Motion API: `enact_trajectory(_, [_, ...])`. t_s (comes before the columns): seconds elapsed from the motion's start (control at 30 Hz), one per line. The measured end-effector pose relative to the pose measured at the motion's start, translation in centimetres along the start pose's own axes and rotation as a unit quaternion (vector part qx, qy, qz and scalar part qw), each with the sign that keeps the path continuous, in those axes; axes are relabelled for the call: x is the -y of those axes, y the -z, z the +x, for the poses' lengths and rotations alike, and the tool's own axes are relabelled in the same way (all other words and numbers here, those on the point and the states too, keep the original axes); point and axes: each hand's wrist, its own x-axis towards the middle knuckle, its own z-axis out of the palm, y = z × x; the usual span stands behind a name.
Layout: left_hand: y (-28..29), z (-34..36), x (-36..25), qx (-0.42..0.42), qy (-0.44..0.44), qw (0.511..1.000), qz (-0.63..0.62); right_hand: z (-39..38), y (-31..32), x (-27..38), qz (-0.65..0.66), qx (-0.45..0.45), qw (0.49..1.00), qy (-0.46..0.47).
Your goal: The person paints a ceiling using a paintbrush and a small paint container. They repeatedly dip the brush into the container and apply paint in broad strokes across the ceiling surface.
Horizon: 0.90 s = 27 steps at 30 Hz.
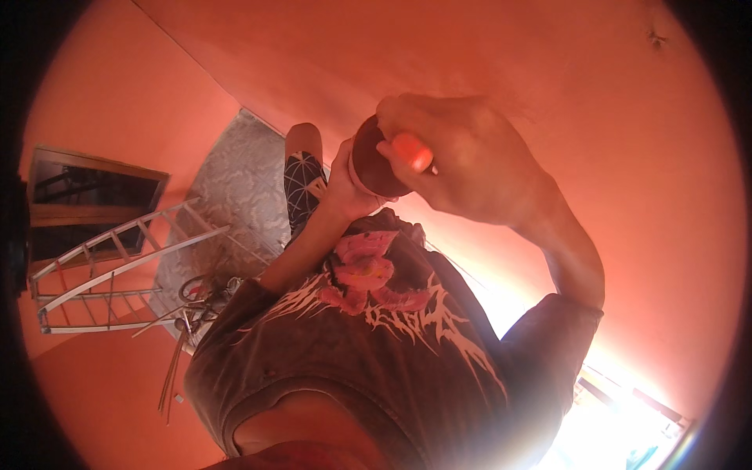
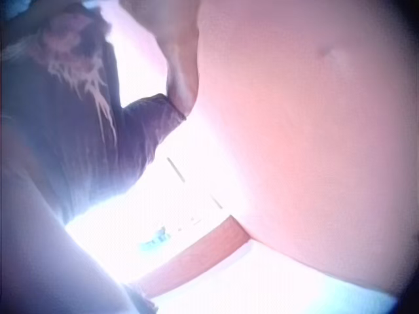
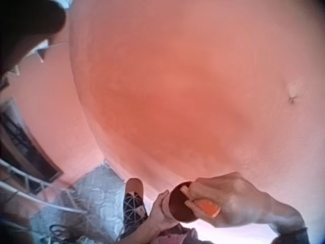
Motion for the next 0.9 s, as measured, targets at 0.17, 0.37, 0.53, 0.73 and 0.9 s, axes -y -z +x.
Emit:
enact_trajectory(0.17, [0.0, 1.5, 1.2, 0.002, -0.008, 1.0, 0.029, -0.1, 0.3, 0.7, -0.073, 0.062, 0.995, 0.002])
enact_trajectory(0.37, [-1.2, 1.3, 0.9, -0.023, 0.003, 0.999, 0.048, 0.8, 1.2, 0.4, -0.074, 0.087, 0.993, -0.031])
enact_trajectory(0.53, [-0.9, 1.8, 0.7, 0.004, 0.004, 0.999, 0.042, 2.2, 2.1, 0.4, -0.051, 0.114, 0.992, -0.033])
enact_trajectory(0.73, [-0.8, 1.9, 0.8, -0.001, 0.011, 1.0, 0.016, 3.5, 3.8, -0.5, -0.008, 0.188, 0.981, -0.056])
enact_trajectory(0.9, [-0.8, 2.0, 0.4, -0.012, 0.005, 1.0, 0.019, 4.4, 6.8, -1.3, 0.088, 0.217, 0.967, -0.102])
